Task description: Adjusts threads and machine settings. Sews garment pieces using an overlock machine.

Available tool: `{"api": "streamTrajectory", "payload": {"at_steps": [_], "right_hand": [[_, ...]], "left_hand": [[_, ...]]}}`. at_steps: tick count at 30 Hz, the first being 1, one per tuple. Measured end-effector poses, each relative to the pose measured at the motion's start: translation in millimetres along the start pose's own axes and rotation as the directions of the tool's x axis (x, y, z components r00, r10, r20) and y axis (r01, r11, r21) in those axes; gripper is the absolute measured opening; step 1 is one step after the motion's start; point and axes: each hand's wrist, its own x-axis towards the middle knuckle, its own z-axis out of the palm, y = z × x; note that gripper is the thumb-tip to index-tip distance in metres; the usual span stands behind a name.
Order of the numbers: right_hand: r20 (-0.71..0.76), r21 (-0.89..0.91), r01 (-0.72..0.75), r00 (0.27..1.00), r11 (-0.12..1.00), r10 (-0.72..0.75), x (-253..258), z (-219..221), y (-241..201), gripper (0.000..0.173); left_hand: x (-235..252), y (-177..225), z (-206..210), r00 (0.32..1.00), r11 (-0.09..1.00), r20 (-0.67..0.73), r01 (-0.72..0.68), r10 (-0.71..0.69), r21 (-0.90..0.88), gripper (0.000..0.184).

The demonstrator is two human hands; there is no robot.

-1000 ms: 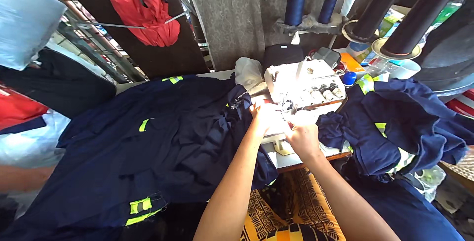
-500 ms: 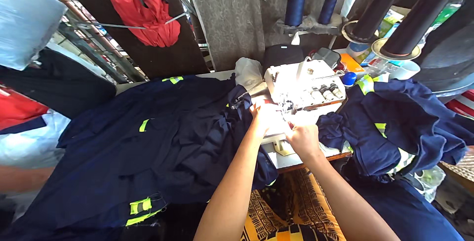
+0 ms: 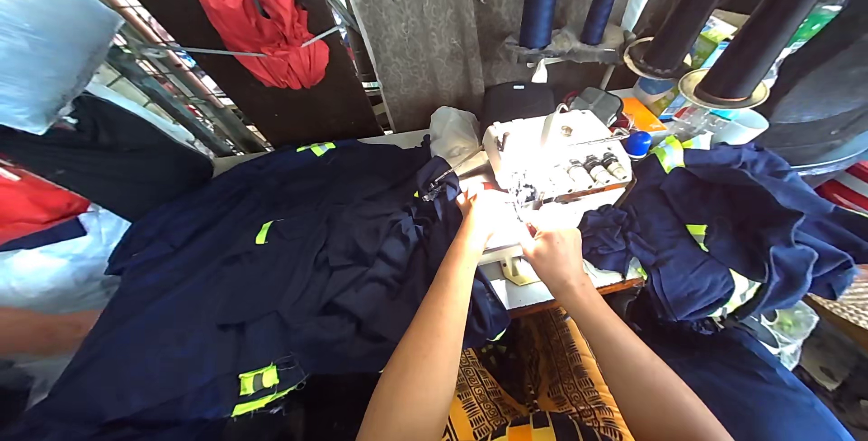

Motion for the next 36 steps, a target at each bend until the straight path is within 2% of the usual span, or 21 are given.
{"api": "streamTrajectory", "payload": {"at_steps": [2, 4, 7, 8, 10, 12, 13, 15, 21, 23, 25, 32, 36], "right_hand": [[-0.014, 0.002, 0.01, 1.0, 1.0, -0.01, 0, 1, 0, 0.018], [-0.022, 0.006, 0.018, 1.0, 1.0, -0.018, 0, 2, 1, 0.017], [-0.02, 0.01, 0.018, 1.0, 1.0, -0.018, 0, 2, 2, 0.016], [-0.017, 0.012, 0.017, 1.0, 1.0, -0.017, 0, 3, 2, 0.016], [-0.014, 0.014, 0.015, 1.0, 1.0, -0.015, 0, 3, 2, 0.016], [-0.023, 0.018, 0.021, 1.0, 1.0, -0.021, 0, 4, 2, 0.015], [-0.033, 0.017, 0.027, 0.999, 0.999, -0.027, 0, 5, 3, 0.015], [-0.041, 0.021, 0.032, 0.999, 0.999, -0.031, 0, 5, 3, 0.014], [-0.044, 0.021, 0.035, 0.998, 0.999, -0.034, 1, 4, 2, 0.014], [-0.038, 0.02, 0.032, 0.999, 0.999, -0.031, 2, 5, 2, 0.014], [-0.034, 0.017, 0.026, 0.999, 1.0, -0.026, 1, 5, 2, 0.015], [-0.049, 0.005, 0.034, 0.998, 0.999, -0.034, 1, 6, 3, 0.016], [-0.048, 0.005, 0.039, 0.998, 0.999, -0.039, 1, 6, 3, 0.015]], "left_hand": [[4, 1, 3, 0.998, 0.998, -0.038, 0.041, -0.043, -0.049, 0.025], [7, 0, 7, 0.992, 0.98, -0.086, 0.074, -0.091, -0.184, 0.025], [15, -5, 15, 0.969, 0.86, -0.138, 0.111, -0.205, -0.499, 0.028], [17, -6, 16, 0.964, 0.829, -0.129, 0.127, -0.233, -0.544, 0.031], [21, -6, 17, 0.966, 0.868, -0.126, 0.141, -0.226, -0.476, 0.031], [26, -4, 15, 0.981, 0.972, -0.109, 0.138, -0.161, -0.191, 0.031], [28, -2, 14, 0.986, 0.988, -0.091, 0.133, -0.139, -0.073, 0.032], [29, -1, 12, 0.991, 0.993, -0.078, 0.11, -0.106, 0.04, 0.032], [30, -1, 9, 0.999, 0.986, -0.033, 0.031, -0.026, 0.163, 0.019], [31, -2, 9, 0.999, 0.988, -0.028, 0.028, -0.024, 0.152, 0.017], [30, -1, 8, 0.999, 0.991, -0.029, 0.045, -0.042, 0.128, 0.018], [29, 2, 8, 0.999, 0.953, 0.017, 0.024, -0.031, 0.303, 0.026], [29, 2, 9, 1.0, 0.951, 0.012, 0.023, -0.029, 0.308, 0.033]]}}
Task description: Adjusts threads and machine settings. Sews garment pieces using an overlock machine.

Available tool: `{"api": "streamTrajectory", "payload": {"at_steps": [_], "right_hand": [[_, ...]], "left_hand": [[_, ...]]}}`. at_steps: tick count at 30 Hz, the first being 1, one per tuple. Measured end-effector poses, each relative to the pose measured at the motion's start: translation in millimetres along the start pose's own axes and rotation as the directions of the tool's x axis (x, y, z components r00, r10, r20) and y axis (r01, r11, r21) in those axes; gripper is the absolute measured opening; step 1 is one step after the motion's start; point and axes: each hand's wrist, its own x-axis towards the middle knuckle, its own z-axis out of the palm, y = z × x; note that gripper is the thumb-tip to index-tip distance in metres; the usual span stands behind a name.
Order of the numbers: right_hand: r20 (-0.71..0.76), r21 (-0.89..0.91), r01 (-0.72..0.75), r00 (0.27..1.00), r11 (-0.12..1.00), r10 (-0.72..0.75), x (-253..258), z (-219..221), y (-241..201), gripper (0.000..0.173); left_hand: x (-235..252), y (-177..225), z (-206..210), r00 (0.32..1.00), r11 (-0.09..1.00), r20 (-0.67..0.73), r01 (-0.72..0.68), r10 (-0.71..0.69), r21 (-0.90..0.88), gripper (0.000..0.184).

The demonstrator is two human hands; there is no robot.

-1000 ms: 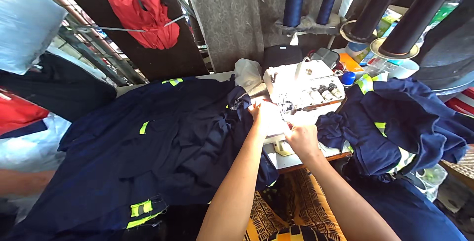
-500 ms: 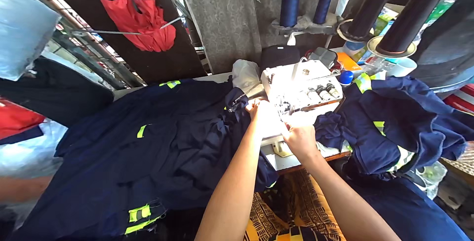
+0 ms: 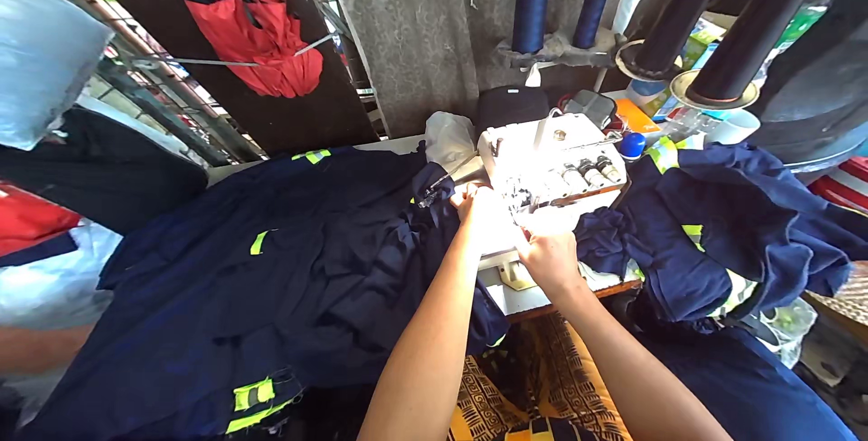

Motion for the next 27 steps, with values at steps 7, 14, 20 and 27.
{"api": "streamTrajectory", "payload": {"at_steps": [7, 14, 20, 27], "right_hand": [[0.016, 0.007, -0.024, 1.0, 1.0, 0.024, 0, -1, 1, 0.015], [0.085, -0.006, -0.053, 0.995, 0.999, 0.053, 0, -8, 1, 0.017], [-0.004, -0.01, 0.002, 1.0, 1.0, -0.002, -20, -19, 11, 0.019], [-0.072, 0.288, -0.03, 0.996, 0.957, 0.052, -26, -30, 28, 0.018]], "left_hand": [[12, -7, 12, 0.992, 0.977, -0.073, 0.09, -0.106, -0.195, 0.051], [-8, 5, 2, 0.997, 0.998, -0.076, -0.01, 0.014, 0.054, 0.035], [-12, 2, -1, 0.983, 0.99, -0.138, -0.105, 0.117, 0.097, 0.023], [-11, -12, 3, 0.954, 0.985, -0.254, -0.172, 0.158, -0.032, 0.016]]}}
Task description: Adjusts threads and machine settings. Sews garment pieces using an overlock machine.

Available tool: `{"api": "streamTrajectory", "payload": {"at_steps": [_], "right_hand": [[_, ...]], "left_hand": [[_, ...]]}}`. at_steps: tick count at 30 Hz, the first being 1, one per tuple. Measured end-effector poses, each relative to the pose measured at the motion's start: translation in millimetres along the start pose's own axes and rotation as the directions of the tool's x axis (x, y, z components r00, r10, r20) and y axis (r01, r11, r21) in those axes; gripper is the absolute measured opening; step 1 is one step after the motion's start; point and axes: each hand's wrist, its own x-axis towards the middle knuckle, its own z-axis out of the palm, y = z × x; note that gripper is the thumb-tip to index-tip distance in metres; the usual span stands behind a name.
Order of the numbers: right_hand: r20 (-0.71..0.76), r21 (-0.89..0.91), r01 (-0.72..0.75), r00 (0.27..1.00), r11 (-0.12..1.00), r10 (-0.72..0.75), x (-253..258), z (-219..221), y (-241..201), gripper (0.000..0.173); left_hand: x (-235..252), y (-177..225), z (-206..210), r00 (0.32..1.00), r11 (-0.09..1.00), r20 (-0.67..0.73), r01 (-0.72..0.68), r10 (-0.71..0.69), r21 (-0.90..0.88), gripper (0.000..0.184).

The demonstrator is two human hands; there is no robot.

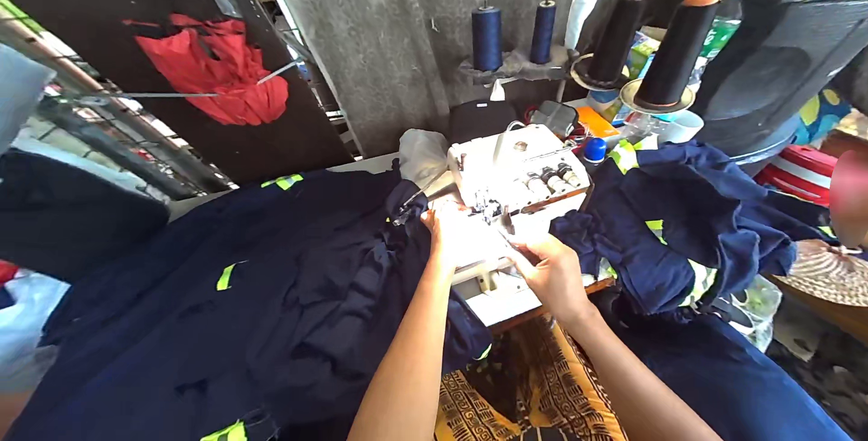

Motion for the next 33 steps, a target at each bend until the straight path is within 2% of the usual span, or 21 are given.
{"api": "streamTrajectory", "payload": {"at_steps": [2, 6, 9, 13, 17, 23, 26, 30, 33], "right_hand": [[0.021, 0.03, -0.021, 1.0, 0.999, 0.021, 6, -3, -1, 0.018], [0.037, 0.044, -0.048, 0.998, 0.998, 0.047, 20, -2, -1, 0.015], [0.036, 0.045, -0.062, 0.998, 0.997, 0.061, 28, -1, -3, 0.02], [0.029, -0.117, -0.022, 0.999, 0.993, 0.025, 35, 5, -5, 0.02], [0.092, -0.23, -0.001, 0.996, 0.973, 0.023, 43, 13, -9, 0.02], [0.17, -0.311, -0.08, 0.976, 0.947, 0.138, 43, 3, -21, 0.022], [0.231, -0.231, -0.101, 0.961, 0.968, 0.155, 42, -8, -22, 0.02], [0.296, 0.01, -0.15, 0.945, 0.989, 0.14, 43, -8, -11, 0.016], [0.373, 0.209, -0.238, 0.916, 0.949, 0.147, 43, -6, -8, 0.014]], "left_hand": [[-1, -1, -1, 1.0, 0.999, -0.012, 0.0, -0.001, -0.051, 0.014], [-7, 2, -5, 1.0, 0.999, -0.015, -0.027, 0.026, -0.042, 0.014], [-9, 0, -4, 0.997, 0.997, -0.048, -0.057, 0.054, -0.057, 0.012], [-8, 0, -4, 0.997, 0.998, -0.049, -0.057, 0.055, -0.034, 0.012], [-9, 0, -5, 0.998, 0.999, -0.034, -0.05, 0.049, -0.002, 0.014], [-11, -9, -3, 0.989, 0.991, -0.096, -0.119, 0.113, -0.055, 0.015], [-12, -12, -2, 0.983, 0.988, -0.127, -0.14, 0.131, -0.063, 0.014], [-16, -10, -3, 0.984, 0.989, -0.159, -0.095, 0.077, -0.112, 0.02], [-18, -12, -3, 0.979, 0.986, -0.199, -0.079, 0.049, -0.147, 0.024]]}}
